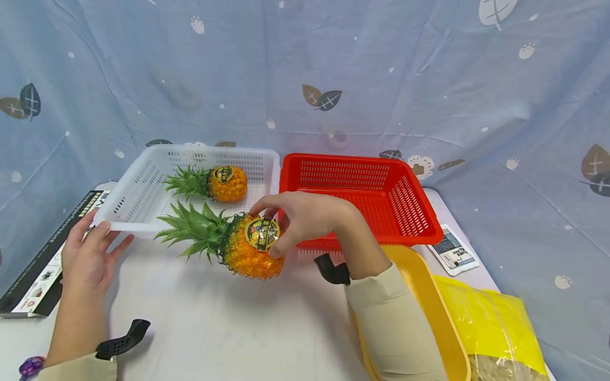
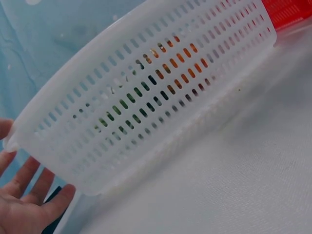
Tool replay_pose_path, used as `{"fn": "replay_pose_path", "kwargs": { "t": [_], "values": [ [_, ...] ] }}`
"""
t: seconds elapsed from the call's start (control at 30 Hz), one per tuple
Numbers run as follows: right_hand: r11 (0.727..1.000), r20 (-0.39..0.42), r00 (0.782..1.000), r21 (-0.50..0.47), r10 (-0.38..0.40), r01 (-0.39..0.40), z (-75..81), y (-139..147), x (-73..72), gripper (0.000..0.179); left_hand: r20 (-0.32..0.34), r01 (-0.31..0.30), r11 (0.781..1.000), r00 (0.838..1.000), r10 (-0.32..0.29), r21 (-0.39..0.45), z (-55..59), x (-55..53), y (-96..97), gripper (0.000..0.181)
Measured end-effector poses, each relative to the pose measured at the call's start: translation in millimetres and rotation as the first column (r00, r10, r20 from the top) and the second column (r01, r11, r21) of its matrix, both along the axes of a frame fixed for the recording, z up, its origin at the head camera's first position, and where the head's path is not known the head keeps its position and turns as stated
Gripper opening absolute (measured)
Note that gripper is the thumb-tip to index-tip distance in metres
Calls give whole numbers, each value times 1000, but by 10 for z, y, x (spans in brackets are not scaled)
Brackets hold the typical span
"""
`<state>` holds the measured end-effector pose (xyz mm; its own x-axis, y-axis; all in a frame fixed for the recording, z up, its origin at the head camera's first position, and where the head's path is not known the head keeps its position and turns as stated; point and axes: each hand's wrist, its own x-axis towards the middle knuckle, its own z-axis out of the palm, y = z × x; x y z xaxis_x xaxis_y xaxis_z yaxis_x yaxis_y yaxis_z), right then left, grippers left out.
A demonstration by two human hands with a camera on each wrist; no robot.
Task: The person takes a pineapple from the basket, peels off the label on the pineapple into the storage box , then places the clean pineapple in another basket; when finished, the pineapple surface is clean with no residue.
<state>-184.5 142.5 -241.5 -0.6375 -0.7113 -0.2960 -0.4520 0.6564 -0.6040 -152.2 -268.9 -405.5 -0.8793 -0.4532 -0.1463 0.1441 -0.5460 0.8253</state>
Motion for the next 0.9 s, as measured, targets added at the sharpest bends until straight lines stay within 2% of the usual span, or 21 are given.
{"fn": "replay_pose_path", "kwargs": {
  "t": [0.17,0.4,0.57,0.9],
  "values": [
    [1000,16,1000,29,-14,14,-105,66,79,67,2,4,1000,1000,-4,0,3,-5,-3,65],
    [1000,80,996,12,-26,25,-292,169,113,67,11,8,1000,1000,-8,3,-2,-9,-7,65],
    [1000,122,993,-6,0,1,-422,210,122,70,15,5,1000,1000,-5,3,-16,1,-17,65],
    [999,150,988,27,24,-28,-639,195,131,65,4,10,1000,1000,-10,12,-14,-14,-3,66]
  ]
}}
